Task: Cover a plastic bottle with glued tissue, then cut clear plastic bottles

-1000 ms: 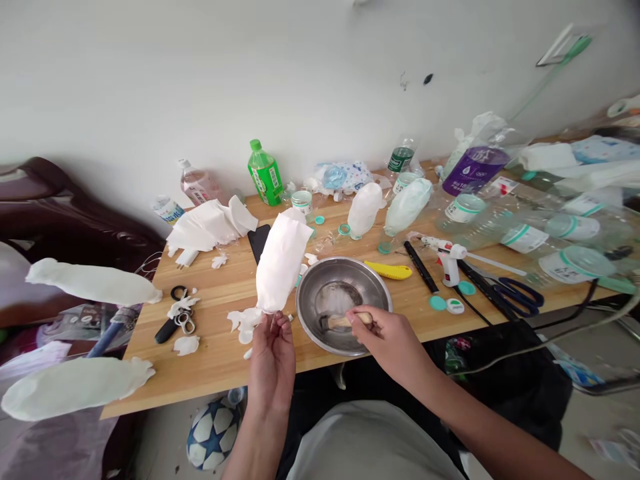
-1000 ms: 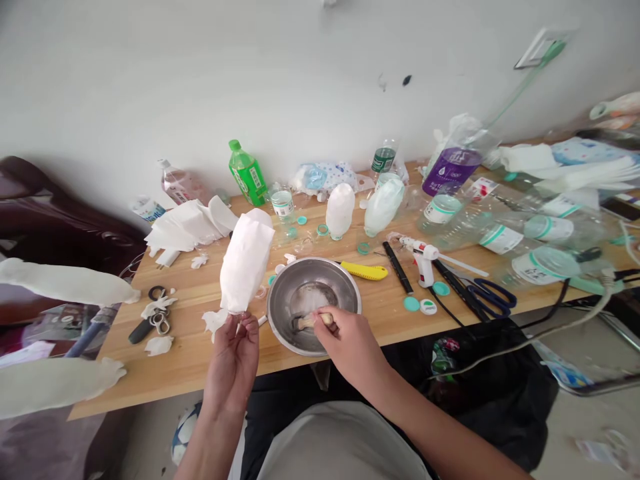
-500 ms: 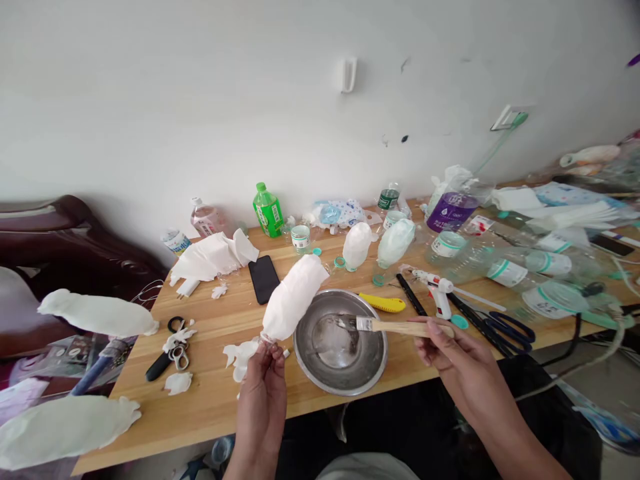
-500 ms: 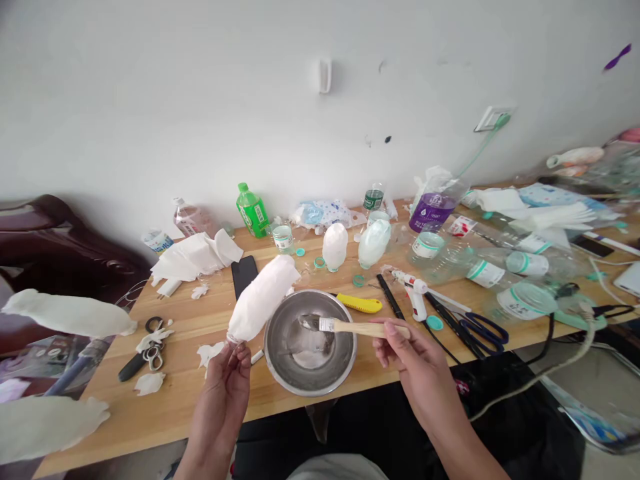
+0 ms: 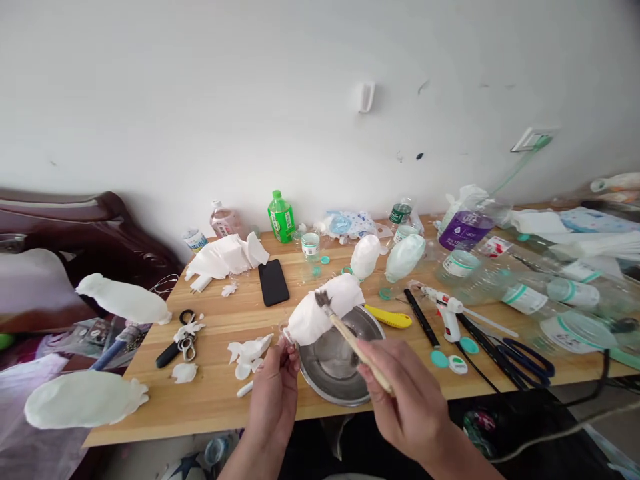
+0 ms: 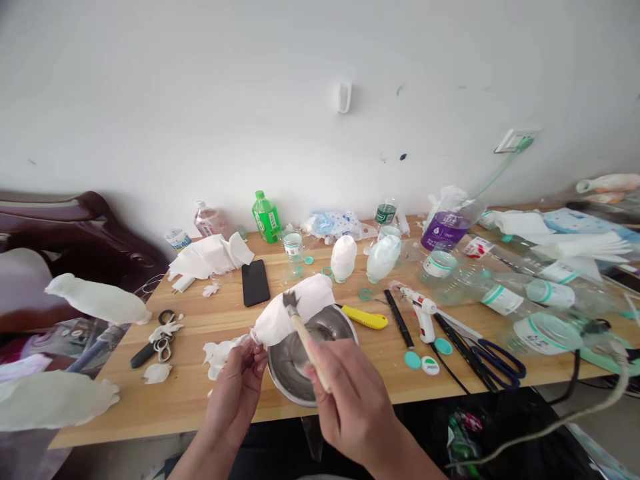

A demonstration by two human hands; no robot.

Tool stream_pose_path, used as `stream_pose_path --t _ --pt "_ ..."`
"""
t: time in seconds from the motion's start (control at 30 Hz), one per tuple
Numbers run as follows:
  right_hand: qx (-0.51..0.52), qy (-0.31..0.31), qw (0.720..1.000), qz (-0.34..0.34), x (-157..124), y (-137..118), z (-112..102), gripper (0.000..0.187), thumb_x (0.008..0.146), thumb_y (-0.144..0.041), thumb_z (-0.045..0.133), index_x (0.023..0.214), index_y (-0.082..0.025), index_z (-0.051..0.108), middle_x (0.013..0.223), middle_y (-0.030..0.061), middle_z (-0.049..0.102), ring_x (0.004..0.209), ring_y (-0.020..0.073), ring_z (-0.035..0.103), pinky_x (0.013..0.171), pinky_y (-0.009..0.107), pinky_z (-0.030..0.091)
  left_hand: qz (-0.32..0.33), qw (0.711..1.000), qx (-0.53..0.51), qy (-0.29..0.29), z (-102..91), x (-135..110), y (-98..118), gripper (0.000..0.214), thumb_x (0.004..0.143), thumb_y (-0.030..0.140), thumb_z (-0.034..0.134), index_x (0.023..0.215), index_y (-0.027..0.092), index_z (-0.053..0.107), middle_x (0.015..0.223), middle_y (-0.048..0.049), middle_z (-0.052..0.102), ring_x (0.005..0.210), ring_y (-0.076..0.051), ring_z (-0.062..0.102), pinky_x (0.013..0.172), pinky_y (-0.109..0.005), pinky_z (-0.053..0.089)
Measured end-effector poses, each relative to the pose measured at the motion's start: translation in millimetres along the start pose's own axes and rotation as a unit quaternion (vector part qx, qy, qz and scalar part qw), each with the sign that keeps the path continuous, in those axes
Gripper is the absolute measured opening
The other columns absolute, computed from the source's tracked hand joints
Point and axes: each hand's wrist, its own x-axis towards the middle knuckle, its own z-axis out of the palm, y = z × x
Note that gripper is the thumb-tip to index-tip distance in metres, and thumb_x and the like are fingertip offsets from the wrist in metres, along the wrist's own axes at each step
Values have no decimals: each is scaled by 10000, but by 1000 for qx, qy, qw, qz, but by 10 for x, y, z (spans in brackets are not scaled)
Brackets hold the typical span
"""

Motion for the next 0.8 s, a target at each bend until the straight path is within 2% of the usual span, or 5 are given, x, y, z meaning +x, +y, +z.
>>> stream_pose_path --t 0.1,0.2,0.43,0.63,0.8 --pt "5 -46 998 -36 -41 -112 51 444 849 -21 543 1293 -40 529 975 145 664 926 235 603 812 393 534 -26 1000 3 12 -4 19 -5 70 806 91 613 742 87 639 651 -19 548 556 -72 491 486 -144 474" --pt "18 -73 997 -24 -102 -108 -15 410 862 -34 522 1270 -57 545 967 130 674 904 220 618 790 362 542 -36 999 -2 24 -29 40 -4 76 813 91 599 744 96 631 643 -16 549 539 -68 485 476 -141 465" --pt "-54 38 998 21 51 142 -217 411 833 -3 580 1228 -116 581 954 118 662 881 214 615 762 348 522 -57 998 12 13 11 8 -22 39 809 113 621 776 98 634 647 -15 545 524 -67 491 446 -138 432" --pt "-28 -88 992 -80 5 -106 -70 383 869 -74 539 1250 -37 570 938 130 693 889 239 629 808 382 542 -40 999 5 -1 94 7 -54 86 806 132 629 733 86 625 654 -14 543 545 -64 492 466 -139 436" --pt "-55 -56 995 -58 34 41 -262 400 826 -9 583 1223 -58 590 928 121 681 860 222 615 788 376 521 12 1000 16 -21 89 3 -6 97 755 161 697 726 102 626 656 -2 547 557 -73 479 460 -155 416"
